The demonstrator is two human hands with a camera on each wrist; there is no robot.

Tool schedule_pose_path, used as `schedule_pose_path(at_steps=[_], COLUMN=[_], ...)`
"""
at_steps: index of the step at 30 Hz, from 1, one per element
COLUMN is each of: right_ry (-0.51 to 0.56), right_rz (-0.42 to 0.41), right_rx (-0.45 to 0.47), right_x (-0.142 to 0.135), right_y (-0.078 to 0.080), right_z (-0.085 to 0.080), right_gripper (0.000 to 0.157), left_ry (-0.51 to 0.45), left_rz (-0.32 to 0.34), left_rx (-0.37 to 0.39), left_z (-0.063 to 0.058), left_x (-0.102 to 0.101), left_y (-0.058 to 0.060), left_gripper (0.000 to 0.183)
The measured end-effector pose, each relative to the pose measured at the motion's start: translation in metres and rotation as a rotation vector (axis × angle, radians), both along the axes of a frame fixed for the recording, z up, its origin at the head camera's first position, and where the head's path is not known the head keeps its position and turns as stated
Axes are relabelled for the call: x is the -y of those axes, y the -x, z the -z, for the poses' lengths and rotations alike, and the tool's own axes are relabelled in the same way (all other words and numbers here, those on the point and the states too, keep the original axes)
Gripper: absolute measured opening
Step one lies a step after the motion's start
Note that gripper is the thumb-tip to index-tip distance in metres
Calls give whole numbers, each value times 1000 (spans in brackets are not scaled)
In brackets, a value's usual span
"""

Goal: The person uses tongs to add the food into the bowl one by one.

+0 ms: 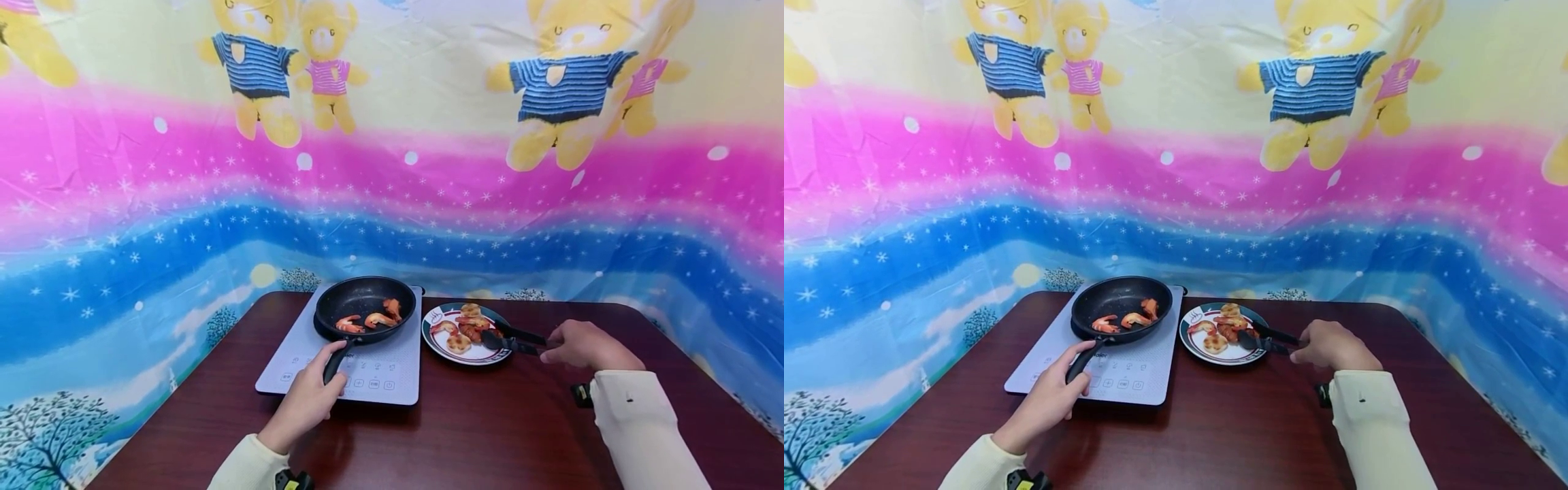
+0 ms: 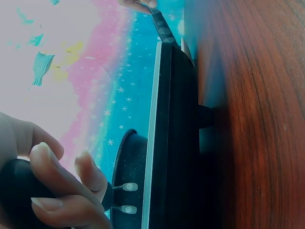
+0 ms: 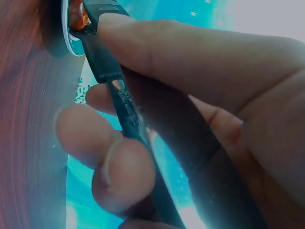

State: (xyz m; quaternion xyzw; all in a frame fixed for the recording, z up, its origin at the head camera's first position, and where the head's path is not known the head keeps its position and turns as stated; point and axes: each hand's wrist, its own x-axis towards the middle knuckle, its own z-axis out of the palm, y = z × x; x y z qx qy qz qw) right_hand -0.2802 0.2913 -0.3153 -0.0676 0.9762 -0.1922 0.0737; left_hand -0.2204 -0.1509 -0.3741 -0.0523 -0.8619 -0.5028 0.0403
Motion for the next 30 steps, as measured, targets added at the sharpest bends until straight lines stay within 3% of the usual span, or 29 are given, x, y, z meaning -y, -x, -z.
schedule_pose_path(at_steps=[15, 26, 30], right_ry=[-109, -125, -81], right_rz=[-82, -71, -45], right_rx=[-58, -111, -126], right_x=[-6, -12, -9], right_y=[-6, -10, -9], right_z=[-8, -15, -17], right_gripper=[41, 50, 53], left_ry=[-18, -11, -9], left_rz=[7, 11, 10], left_rx=[4, -1, -1], left_z=[0, 1, 1], left_x=[0, 0, 1], left_y=[0, 2, 1], left_gripper=[53, 52, 52])
